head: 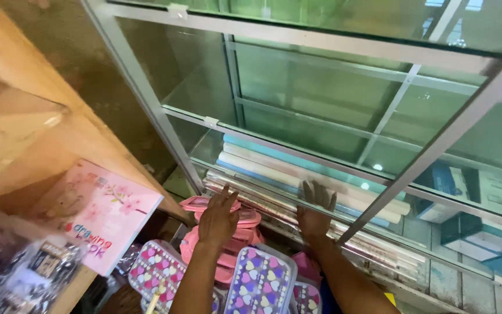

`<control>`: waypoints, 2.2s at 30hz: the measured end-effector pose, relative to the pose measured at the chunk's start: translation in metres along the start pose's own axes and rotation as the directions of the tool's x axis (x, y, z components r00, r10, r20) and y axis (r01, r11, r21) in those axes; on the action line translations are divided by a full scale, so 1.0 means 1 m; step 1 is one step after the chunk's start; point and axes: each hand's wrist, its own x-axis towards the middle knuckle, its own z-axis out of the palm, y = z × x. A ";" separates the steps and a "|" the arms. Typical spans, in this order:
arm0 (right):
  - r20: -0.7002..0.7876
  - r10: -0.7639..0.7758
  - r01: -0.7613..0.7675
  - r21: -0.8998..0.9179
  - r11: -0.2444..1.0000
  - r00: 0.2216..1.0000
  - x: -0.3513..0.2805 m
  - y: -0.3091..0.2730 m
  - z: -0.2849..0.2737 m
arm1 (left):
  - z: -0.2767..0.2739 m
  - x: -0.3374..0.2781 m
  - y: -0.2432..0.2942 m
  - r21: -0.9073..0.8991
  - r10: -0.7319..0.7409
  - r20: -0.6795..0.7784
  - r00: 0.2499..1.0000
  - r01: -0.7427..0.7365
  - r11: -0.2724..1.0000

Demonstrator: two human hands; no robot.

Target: The person sits on the floor and organizes various rolls of wrapping paper. They pick up rolls with different patterns, unroll them slightly to check the design, and place them into a glass display cabinet.

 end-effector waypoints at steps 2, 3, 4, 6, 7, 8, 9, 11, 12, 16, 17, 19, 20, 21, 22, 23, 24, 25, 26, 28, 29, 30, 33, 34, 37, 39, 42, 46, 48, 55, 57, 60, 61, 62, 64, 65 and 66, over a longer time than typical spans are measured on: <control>-0.007 -0.028 0.028 0.043 0.999 1.000 -0.011 -0.002 -0.006 | -0.024 -0.011 0.013 0.011 -0.003 0.001 1.000 0.003 1.000; -0.011 -0.050 0.051 0.079 0.996 0.999 -0.017 -0.004 -0.010 | -0.038 -0.017 0.020 0.017 -0.003 0.010 1.000 0.003 1.000; -0.024 -0.056 0.057 0.083 0.995 0.998 -0.015 -0.005 -0.017 | -0.048 -0.019 0.025 0.023 -0.001 -0.004 1.000 0.001 1.000; 0.109 -0.105 0.095 0.088 0.992 0.989 -0.017 -0.009 -0.033 | -0.070 -0.030 0.036 0.036 -0.072 0.101 0.992 0.069 0.997; 0.101 -0.111 0.102 0.095 0.990 0.989 -0.023 -0.005 -0.029 | -0.083 -0.040 0.041 0.042 -0.075 0.091 0.993 0.072 0.997; 0.303 -0.066 0.024 0.140 0.990 0.951 -0.029 0.000 -0.025 | -0.095 -0.051 0.047 0.046 -0.094 0.105 0.990 0.089 0.995; 0.494 -0.031 -0.060 0.167 0.984 0.869 -0.035 0.005 -0.022 | -0.107 -0.062 0.052 0.050 -0.112 0.118 0.987 0.107 0.993; 0.423 -0.149 0.061 0.214 0.975 0.894 -0.038 0.028 0.020 | -0.123 -0.077 0.049 0.071 -0.110 0.062 0.992 0.105 0.992; 0.375 -0.234 0.148 0.245 0.958 0.897 -0.061 0.045 0.037 | -0.125 -0.095 0.051 0.090 -0.102 0.049 0.994 0.097 0.991; 0.655 -0.146 -0.080 0.302 0.950 0.742 -0.062 0.125 -0.026 | -0.149 -0.155 0.050 0.130 -0.009 -0.081 0.997 0.019 0.991; 0.691 -0.194 0.001 0.270 0.963 0.696 -0.034 0.115 -0.040 | -0.156 -0.165 0.048 0.125 -0.014 -0.091 0.996 0.025 0.992; 0.780 -0.283 0.174 0.224 0.959 0.558 -0.019 0.056 -0.063 | -0.168 -0.204 0.052 0.120 -0.062 -0.088 0.994 0.072 0.990; 0.816 -0.322 0.266 0.215 0.940 0.480 -0.012 0.045 -0.089 | -0.175 -0.221 0.055 0.115 -0.142 -0.043 0.989 0.146 0.983; 0.847 -0.353 0.358 0.211 0.910 0.398 0.004 -0.030 -0.087 | -0.181 -0.238 0.057 0.112 -0.222 0.002 0.975 0.221 0.969; 0.848 -0.372 0.374 0.228 0.899 0.377 0.002 -0.045 -0.117 | -0.184 -0.259 0.060 0.114 -0.251 -0.002 0.968 0.250 0.962; 0.771 -0.444 0.338 0.312 0.888 0.455 0.000 -0.059 -0.147 | -0.188 -0.279 0.063 0.106 -0.294 0.007 0.956 0.292 0.951; 0.678 -0.500 0.306 0.396 0.866 0.538 0.004 -0.072 -0.177 | -0.192 -0.293 0.066 0.099 -0.331 0.009 0.944 0.328 0.939; 0.675 -0.521 0.321 0.411 0.853 0.522 -0.010 -0.075 -0.179 | -0.191 -0.316 0.068 0.102 -0.353 -0.002 0.936 0.352 0.931; 0.624 -0.605 0.344 0.498 0.796 0.494 -0.018 -0.075 -0.182 | -0.190 -0.329 0.069 0.103 -0.361 0.007 0.933 0.358 0.928; 0.559 -0.692 0.372 0.587 0.719 0.457 -0.028 -0.087 -0.203 | -0.187 -0.354 0.071 0.108 -0.377 0.006 0.926 0.375 0.921; 0.582 -0.631 0.443 0.451 0.775 0.513 -0.031 -0.101 -0.221 | -0.184 -0.366 0.072 0.099 -0.406 0.022 0.914 0.402 0.910; 0.596 -0.568 0.495 0.305 0.814 0.567 -0.040 -0.114 -0.239 | -0.181 -0.384 0.074 0.088 -0.440 0.048 0.897 0.435 0.896; 0.571 -0.553 0.428 0.351 0.833 0.607 -0.037 -0.124 -0.222 | -0.186 -0.415 0.090 0.074 -0.525 0.047 0.850 0.522 0.850; 0.572 -0.568 0.437 0.365 0.822 0.591 -0.041 -0.129 -0.227 | -0.185 -0.420 0.089 0.075 -0.544 0.044 0.838 0.541 0.838; 0.512 -0.634 0.530 0.355 0.770 0.580 -0.058 -0.141 -0.238 | -0.180 -0.441 0.094 0.015 -0.611 0.008 0.791 0.611 0.791; 0.302 -0.751 0.646 0.385 0.659 0.587 -0.066 -0.147 -0.234 | -0.180 -0.443 0.093 -0.022 -0.610 -0.036 0.792 0.610 0.792; 0.219 -0.852 0.641 0.578 0.506 0.475 -0.080 -0.154 -0.231 | -0.195 -0.448 0.101 0.021 -0.633 0.014 0.774 0.633 0.774; 0.213 -0.905 0.647 0.639 0.415 0.369 -0.097 -0.161 -0.230 | -0.200 -0.465 0.090 0.042 -0.675 0.051 0.736 0.674 0.737; 0.184 -0.944 0.684 0.653 0.326 0.274 -0.101 -0.162 -0.225 | -0.201 -0.473 0.087 -0.004 -0.671 0.002 0.742 0.671 0.741; 0.323 -0.924 0.675 0.638 0.371 0.203 -0.097 -0.160 -0.226 | -0.188 -0.472 0.085 -0.031 -0.772 -0.016 0.636 0.771 0.636; 0.312 -0.932 0.668 0.656 0.352 0.185 -0.099 -0.157 -0.222 | -0.189 -0.467 0.087 -0.027 -0.778 -0.059 0.626 0.778 0.628; 0.366 -0.913 0.655 0.649 0.387 0.177 -0.104 -0.161 -0.233 | -0.186 -0.474 0.086 -0.022 -0.799 -0.067 0.597 0.800 0.600; 0.365 -0.915 0.655 0.651 0.384 0.173 -0.104 -0.161 -0.229 | -0.187 -0.474 0.082 -0.023 -0.802 -0.067 0.594 0.803 0.596; 0.347 -0.923 0.657 0.658 0.367 0.168 -0.105 -0.160 -0.226 | -0.187 -0.475 0.079 0.004 -0.814 -0.066 0.577 0.816 0.579; 0.325 -0.932 0.661 0.667 0.345 0.159 -0.106 -0.159 -0.219 | -0.188 -0.479 0.074 0.029 -0.828 -0.069 0.557 0.830 0.556; 0.342 -0.926 0.651 0.669 0.358 0.157 -0.106 -0.159 -0.216 | -0.190 -0.482 0.071 0.062 -0.832 -0.071 0.551 0.834 0.548; 0.364 -0.918 0.640 0.670 0.375 0.156 -0.107 -0.156 -0.214 | -0.190 -0.484 0.069 0.095 -0.834 -0.067 0.547 0.836 0.541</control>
